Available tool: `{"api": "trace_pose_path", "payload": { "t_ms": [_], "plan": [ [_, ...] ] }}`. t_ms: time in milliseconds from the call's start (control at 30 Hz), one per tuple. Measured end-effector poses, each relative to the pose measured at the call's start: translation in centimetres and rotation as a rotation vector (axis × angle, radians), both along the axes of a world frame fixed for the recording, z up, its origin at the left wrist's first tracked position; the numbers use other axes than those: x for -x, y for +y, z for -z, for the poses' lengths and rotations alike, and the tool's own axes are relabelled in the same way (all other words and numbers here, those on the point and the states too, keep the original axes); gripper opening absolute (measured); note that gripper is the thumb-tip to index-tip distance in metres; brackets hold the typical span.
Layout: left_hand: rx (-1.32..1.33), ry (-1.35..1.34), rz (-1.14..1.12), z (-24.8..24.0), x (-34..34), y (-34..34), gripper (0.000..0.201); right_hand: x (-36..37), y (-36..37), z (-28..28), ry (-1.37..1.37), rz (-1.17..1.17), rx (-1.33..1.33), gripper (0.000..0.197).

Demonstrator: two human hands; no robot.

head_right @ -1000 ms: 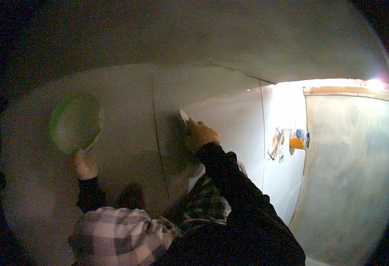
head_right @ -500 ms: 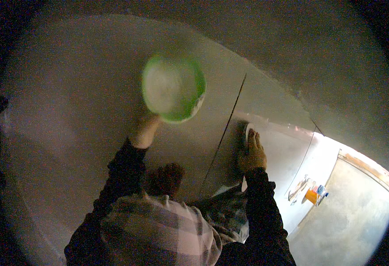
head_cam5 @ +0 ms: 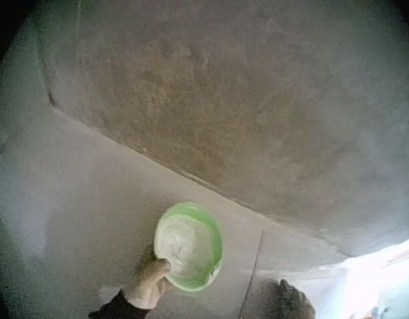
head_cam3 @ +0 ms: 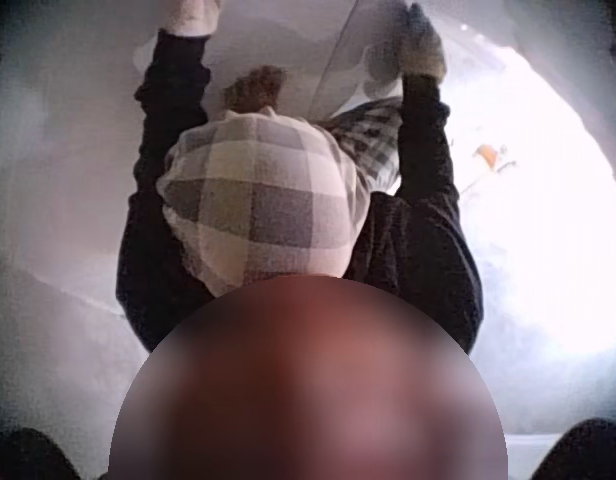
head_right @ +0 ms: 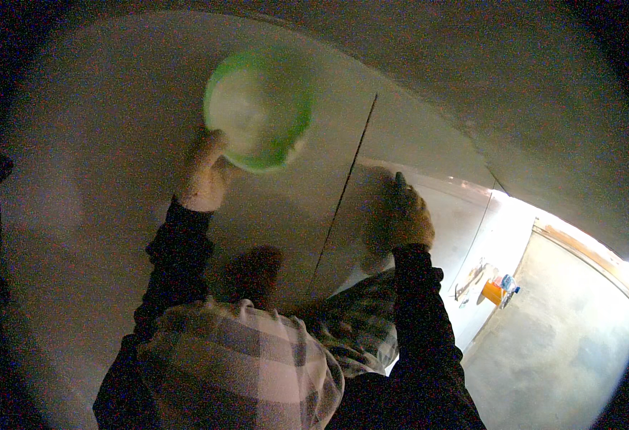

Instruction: The person scoops white grout from a green bowl with a trowel and spreads it into the gaps between floor tiles. They repeatedly dip the trowel into the bowl and apply the grout along the tile seams.

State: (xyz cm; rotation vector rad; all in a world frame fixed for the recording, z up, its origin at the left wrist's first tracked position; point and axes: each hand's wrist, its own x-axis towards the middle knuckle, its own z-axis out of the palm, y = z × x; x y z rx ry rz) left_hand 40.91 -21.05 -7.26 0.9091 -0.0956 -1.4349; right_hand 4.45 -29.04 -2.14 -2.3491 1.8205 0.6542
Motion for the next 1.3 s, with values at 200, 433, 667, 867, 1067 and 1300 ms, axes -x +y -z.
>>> {"api": "trace_pose_path", "payload": {
  "t_ms": [200, 433, 667, 867, 1067, 1300],
  "plan": [
    [-0.015, -0.045, 0.075, -0.4, -0.2, 0.2, 0.088, 1.3, -0.2, 1.9, 0.019, -0.109, 0.025, 0.05],
    [0.053, -0.203, 0.147, -1.0, -0.2, -1.1, 0.086, -7.0, -5.9, -4.3, -0.122, -0.578, -0.043, 0.047],
    [0.018, -0.233, 0.151, -3.5, -1.2, -1.6, 0.074, -19.4, -9.8, -6.3, -0.044, -0.747, -0.107, 0.04],
    [0.022, -0.184, 0.092, -4.9, -0.3, -1.3, 0.063, -20.7, -9.4, -6.3, 0.106, -0.665, -0.275, 0.043],
    [-0.042, -0.198, 0.021, -4.9, 1.0, -1.4, 0.061, -20.4, -8.2, -6.3, -0.023, -0.627, -0.447, 0.044],
    [0.01, -0.395, -0.002, -4.0, 1.2, -1.9, 0.055, -19.6, -8.7, -8.2, -0.436, -0.23, -0.987, 0.05]
  ]
}}
